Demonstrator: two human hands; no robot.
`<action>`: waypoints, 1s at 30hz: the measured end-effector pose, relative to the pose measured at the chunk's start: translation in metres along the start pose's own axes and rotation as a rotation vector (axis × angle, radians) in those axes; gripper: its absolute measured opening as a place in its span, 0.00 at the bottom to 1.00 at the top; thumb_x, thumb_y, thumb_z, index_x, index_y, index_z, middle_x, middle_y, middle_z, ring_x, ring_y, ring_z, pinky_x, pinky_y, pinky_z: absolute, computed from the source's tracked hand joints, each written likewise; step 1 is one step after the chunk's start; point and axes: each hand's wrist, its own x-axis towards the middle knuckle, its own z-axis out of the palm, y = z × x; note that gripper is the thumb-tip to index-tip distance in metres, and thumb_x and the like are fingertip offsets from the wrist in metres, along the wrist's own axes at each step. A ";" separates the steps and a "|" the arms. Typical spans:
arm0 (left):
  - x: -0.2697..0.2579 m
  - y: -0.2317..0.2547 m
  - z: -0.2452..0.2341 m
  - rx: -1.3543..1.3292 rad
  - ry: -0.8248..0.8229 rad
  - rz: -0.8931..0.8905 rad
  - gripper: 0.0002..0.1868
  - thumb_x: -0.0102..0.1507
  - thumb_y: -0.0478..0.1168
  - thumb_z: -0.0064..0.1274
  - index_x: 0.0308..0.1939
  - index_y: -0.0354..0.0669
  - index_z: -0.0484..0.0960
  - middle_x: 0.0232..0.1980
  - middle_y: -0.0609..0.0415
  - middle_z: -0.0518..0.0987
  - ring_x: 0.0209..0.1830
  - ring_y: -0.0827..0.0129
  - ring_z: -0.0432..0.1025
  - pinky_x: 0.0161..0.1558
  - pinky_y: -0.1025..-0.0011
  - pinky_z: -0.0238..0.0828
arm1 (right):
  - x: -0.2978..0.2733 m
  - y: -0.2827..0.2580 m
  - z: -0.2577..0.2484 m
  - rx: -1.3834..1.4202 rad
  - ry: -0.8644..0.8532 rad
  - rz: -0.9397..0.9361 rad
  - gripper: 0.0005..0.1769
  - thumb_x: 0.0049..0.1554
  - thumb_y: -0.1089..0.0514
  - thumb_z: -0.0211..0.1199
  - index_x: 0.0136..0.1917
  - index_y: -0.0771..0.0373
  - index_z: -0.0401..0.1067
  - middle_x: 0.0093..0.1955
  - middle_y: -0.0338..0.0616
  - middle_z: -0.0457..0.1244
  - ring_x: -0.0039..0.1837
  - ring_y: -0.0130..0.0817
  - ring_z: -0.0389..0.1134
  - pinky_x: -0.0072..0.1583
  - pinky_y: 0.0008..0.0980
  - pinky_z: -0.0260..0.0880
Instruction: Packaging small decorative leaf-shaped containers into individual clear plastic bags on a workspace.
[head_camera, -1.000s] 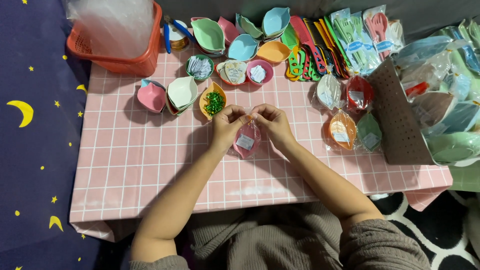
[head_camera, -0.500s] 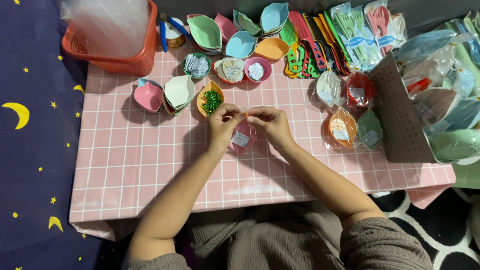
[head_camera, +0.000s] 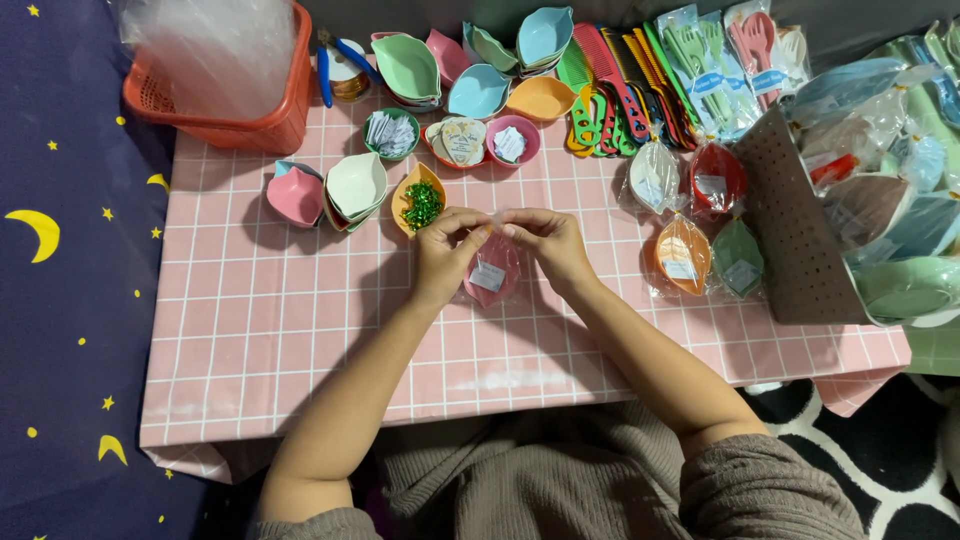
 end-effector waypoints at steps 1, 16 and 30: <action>0.000 0.003 0.000 0.000 0.000 0.001 0.05 0.60 0.33 0.64 0.39 0.41 0.88 0.39 0.53 0.82 0.37 0.77 0.75 0.42 0.78 0.75 | 0.002 0.004 -0.003 0.000 0.000 -0.001 0.12 0.51 0.66 0.72 0.50 0.68 0.79 0.40 0.41 0.70 0.43 0.19 0.67 0.48 0.20 0.71; -0.002 0.010 0.007 -0.016 0.051 -0.026 0.06 0.60 0.34 0.64 0.40 0.43 0.85 0.33 0.57 0.79 0.32 0.79 0.72 0.31 0.85 0.72 | 0.005 0.015 -0.007 0.065 -0.049 -0.001 0.16 0.46 0.70 0.75 0.48 0.69 0.78 0.39 0.43 0.68 0.42 0.22 0.70 0.47 0.21 0.74; -0.002 -0.002 0.003 -0.096 -0.026 -0.069 0.08 0.57 0.29 0.64 0.35 0.42 0.81 0.33 0.55 0.83 0.34 0.79 0.76 0.39 0.79 0.74 | 0.005 0.015 -0.013 -0.089 -0.180 -0.166 0.06 0.48 0.68 0.73 0.42 0.67 0.80 0.40 0.43 0.66 0.43 0.23 0.63 0.49 0.23 0.68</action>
